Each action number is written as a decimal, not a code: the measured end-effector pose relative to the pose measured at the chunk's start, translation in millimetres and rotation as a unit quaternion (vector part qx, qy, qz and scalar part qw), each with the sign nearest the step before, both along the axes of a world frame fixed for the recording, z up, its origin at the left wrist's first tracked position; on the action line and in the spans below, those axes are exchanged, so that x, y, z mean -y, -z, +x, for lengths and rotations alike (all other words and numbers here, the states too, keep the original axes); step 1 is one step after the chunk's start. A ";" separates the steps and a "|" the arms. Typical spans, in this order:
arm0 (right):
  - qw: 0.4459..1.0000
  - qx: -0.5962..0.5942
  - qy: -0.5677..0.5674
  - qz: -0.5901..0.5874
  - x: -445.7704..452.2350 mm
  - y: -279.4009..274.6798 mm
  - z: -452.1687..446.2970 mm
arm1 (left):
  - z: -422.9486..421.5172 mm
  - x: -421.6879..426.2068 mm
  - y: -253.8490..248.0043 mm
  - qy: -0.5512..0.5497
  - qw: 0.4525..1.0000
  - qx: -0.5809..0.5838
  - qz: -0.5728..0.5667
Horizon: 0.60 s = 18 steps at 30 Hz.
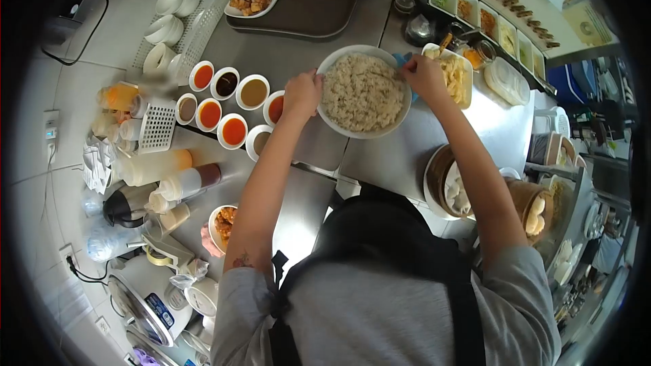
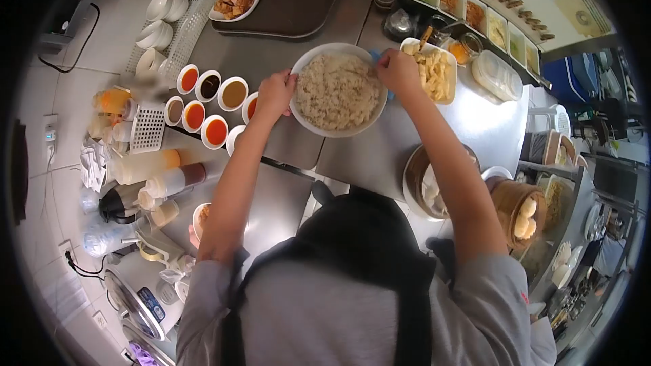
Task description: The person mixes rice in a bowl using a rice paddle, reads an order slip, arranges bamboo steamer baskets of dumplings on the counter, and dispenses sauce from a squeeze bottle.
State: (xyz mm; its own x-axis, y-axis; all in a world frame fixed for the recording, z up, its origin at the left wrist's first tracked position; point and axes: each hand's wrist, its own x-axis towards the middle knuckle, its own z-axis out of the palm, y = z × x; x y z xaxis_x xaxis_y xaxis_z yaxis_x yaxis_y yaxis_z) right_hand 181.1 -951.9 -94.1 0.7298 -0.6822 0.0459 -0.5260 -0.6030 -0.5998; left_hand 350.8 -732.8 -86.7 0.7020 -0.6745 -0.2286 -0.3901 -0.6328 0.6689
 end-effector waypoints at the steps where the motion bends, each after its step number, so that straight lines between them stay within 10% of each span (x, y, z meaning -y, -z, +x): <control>1: 1.000 -0.011 0.023 -0.006 -9.4 -0.1 -9.9 | -4.2 -2.2 2.3 -0.012 0.999 -0.032 -0.002; 6: 0.994 -0.005 0.111 0.011 -49.8 0.6 -43.9 | -37.2 -8.5 6.6 -0.091 0.981 -0.163 -0.043; 14: 0.941 0.117 0.269 0.170 -122.3 37.3 -51.6 | -104.9 -3.6 43.2 -0.153 0.790 -0.580 -0.123; 18: 0.968 0.067 0.074 0.230 -149.0 14.7 -60.7 | -119.0 -23.3 34.8 -0.022 0.842 -0.534 -0.076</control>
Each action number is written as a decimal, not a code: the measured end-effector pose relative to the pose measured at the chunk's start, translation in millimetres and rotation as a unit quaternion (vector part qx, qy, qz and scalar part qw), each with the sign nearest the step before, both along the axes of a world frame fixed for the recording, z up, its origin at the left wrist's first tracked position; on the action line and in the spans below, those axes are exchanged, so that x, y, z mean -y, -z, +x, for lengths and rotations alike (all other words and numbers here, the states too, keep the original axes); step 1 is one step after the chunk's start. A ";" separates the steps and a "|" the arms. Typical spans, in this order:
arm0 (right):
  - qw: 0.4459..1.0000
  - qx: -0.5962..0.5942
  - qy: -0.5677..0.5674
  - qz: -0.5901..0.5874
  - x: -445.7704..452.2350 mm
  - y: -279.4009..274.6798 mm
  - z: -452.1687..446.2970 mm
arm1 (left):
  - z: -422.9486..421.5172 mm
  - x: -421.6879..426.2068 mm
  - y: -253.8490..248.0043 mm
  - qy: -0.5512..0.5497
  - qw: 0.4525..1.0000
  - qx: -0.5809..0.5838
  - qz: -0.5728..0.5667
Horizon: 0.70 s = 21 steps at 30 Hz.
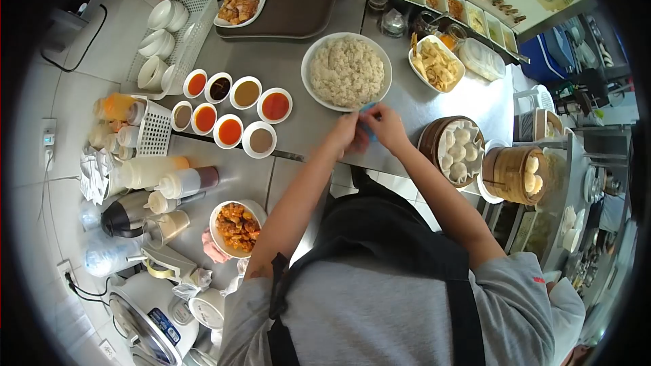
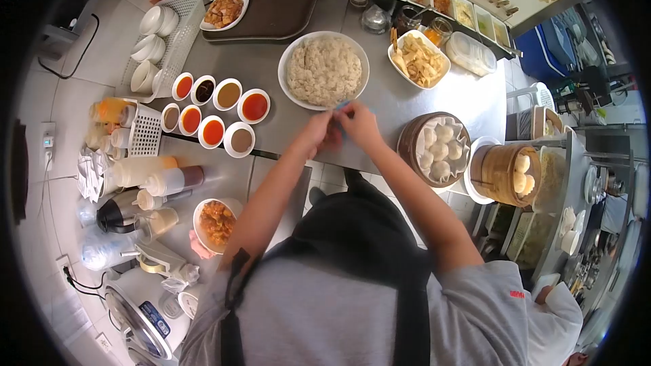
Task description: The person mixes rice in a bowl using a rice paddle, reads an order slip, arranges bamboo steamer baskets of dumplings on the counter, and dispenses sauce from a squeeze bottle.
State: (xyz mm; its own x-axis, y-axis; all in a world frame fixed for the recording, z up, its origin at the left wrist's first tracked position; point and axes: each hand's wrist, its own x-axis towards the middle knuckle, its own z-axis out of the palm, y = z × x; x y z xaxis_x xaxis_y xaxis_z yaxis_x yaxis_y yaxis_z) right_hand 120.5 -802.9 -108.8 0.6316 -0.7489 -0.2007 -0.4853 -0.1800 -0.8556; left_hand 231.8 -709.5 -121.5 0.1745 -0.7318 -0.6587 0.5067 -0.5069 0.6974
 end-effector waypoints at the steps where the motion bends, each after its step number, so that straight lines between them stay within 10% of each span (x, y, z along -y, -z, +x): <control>1: 0.997 -0.022 -0.079 -0.003 4.4 -0.5 -7.6 | 1.5 -9.4 5.7 0.088 0.996 0.010 0.006; 6: 0.971 -0.096 -0.214 -0.043 7.4 -39.8 -34.7 | -16.7 -70.7 -21.5 0.190 0.980 0.041 -0.046; 11: 0.903 -0.094 -0.314 -0.280 73.6 -48.8 -31.0 | -40.6 -43.5 -21.5 0.092 0.852 0.500 -0.128; 13: 0.904 -0.195 -0.234 -0.299 132.0 -57.7 -18.7 | -56.5 -27.8 -19.5 0.115 0.761 0.628 -0.112; 19: 0.881 -0.249 0.091 -0.391 324.0 -96.9 -18.6 | -39.2 -13.0 6.5 0.129 0.755 0.630 -0.129; 21: 0.879 -0.279 0.044 -0.385 368.0 -64.6 -31.9 | -38.3 -12.0 -6.2 0.112 0.779 0.606 -0.115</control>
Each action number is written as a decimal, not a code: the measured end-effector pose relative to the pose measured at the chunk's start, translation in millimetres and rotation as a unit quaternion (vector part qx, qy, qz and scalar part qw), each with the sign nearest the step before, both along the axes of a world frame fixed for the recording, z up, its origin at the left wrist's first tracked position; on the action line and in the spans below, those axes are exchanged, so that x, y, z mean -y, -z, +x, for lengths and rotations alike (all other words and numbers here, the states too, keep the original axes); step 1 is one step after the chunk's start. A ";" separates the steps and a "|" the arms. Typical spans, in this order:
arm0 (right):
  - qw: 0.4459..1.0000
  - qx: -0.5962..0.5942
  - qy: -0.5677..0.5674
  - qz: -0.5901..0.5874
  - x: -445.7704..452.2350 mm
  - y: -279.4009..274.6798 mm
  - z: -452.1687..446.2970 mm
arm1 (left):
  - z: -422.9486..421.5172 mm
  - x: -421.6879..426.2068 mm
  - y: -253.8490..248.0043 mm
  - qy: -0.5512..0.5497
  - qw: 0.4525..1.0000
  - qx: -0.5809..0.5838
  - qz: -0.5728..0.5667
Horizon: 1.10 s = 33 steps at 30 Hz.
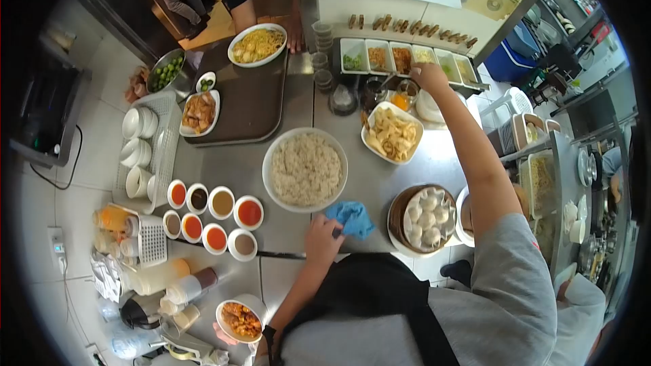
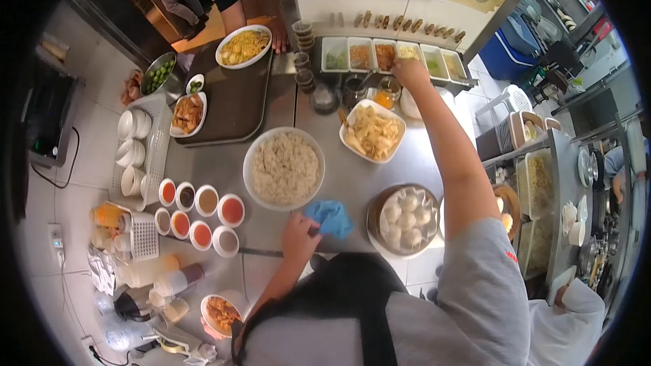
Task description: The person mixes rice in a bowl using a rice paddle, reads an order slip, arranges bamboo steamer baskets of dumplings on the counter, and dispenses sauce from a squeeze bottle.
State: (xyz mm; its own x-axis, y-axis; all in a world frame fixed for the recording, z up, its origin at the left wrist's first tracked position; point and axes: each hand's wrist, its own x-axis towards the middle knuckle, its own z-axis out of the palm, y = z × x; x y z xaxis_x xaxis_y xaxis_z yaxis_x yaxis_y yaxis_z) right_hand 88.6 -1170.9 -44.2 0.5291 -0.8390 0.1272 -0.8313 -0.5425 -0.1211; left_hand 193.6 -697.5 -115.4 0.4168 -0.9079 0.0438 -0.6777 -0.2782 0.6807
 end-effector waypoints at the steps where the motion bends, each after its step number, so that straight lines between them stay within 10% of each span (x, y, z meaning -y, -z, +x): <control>1: 1.000 -0.022 -0.012 0.009 10.4 2.1 0.7 | -0.6 -1.0 -8.2 -0.013 0.999 -0.029 0.002; 17: 0.970 -0.156 -0.100 -0.156 41.5 6.6 11.7 | 43.5 -19.0 -26.8 -0.165 0.978 -0.120 0.052; 26: 0.996 0.075 -0.042 0.027 55.1 46.5 5.4 | 38.0 -18.4 -15.6 -0.181 0.966 -0.185 0.008; 33: 0.907 0.265 0.125 0.301 43.4 23.0 -3.0 | 32.5 -22.8 -14.4 -0.193 0.961 -0.200 -0.009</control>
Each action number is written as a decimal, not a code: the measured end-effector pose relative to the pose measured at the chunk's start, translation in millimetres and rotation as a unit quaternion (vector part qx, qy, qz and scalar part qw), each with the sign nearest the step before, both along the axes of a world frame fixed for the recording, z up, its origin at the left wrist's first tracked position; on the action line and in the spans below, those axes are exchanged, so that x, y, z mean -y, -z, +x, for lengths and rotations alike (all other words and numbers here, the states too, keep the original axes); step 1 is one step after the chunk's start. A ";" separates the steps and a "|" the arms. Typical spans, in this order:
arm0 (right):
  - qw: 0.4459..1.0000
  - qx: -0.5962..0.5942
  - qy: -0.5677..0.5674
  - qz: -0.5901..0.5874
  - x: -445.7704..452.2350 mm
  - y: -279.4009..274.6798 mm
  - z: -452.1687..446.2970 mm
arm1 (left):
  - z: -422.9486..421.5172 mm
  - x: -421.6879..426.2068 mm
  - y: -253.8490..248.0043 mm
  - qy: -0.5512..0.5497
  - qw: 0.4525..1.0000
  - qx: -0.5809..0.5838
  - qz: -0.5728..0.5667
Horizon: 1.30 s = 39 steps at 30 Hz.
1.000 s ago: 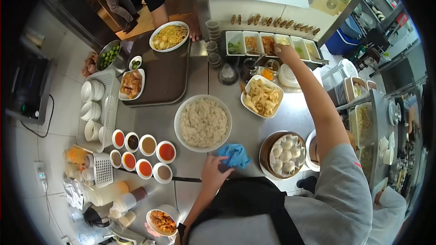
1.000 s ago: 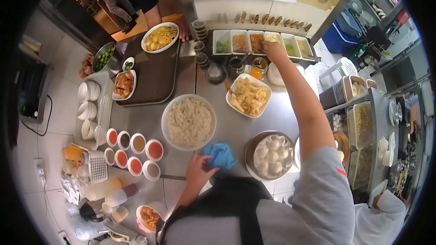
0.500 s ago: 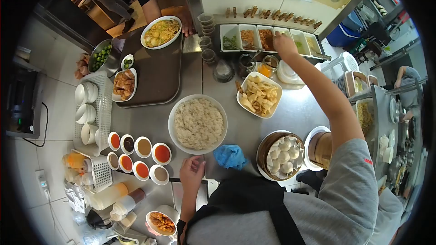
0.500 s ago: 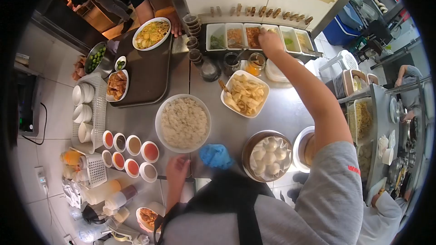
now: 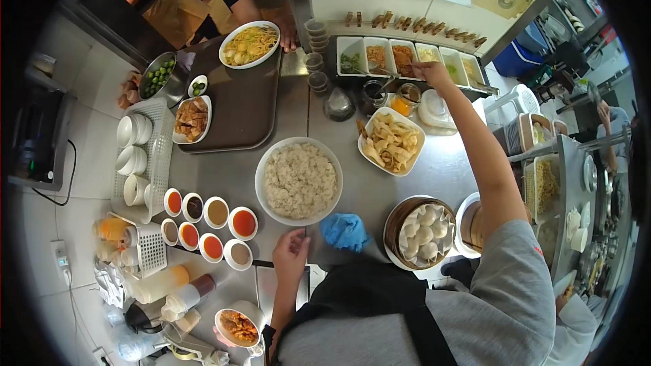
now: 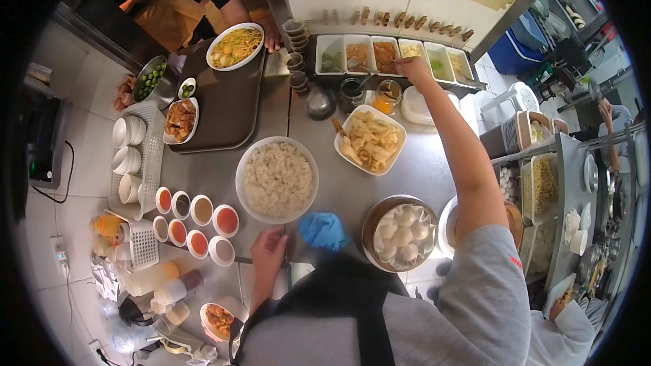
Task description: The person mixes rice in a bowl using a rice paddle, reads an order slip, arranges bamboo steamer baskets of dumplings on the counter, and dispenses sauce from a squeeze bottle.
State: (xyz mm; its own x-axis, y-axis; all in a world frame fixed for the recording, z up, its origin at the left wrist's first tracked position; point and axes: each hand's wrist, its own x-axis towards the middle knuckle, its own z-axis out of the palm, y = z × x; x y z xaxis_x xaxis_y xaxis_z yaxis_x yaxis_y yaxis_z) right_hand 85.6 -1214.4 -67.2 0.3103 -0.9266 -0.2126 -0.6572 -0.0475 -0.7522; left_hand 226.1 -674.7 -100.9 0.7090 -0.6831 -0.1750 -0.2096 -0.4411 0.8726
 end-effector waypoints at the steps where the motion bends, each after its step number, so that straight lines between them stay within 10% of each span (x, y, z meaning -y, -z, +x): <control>1: 1.000 0.011 0.003 -0.010 -2.0 -0.8 -2.7 | -0.4 -0.2 -3.7 -0.002 1.000 0.005 0.000; 10: 0.992 0.112 -0.020 -0.060 -73.8 -50.1 -15.9 | -1.5 -15.7 -4.7 -0.039 0.998 0.006 -0.044; 16: 0.921 0.299 -0.180 0.173 -183.5 -65.3 3.9 | -4.9 -34.3 1.4 -0.053 0.996 -0.027 -0.068; 39: 0.941 0.052 -0.326 -0.072 -315.0 -50.4 85.4 | -31.1 -108.3 -8.5 -0.093 0.990 -0.015 -0.104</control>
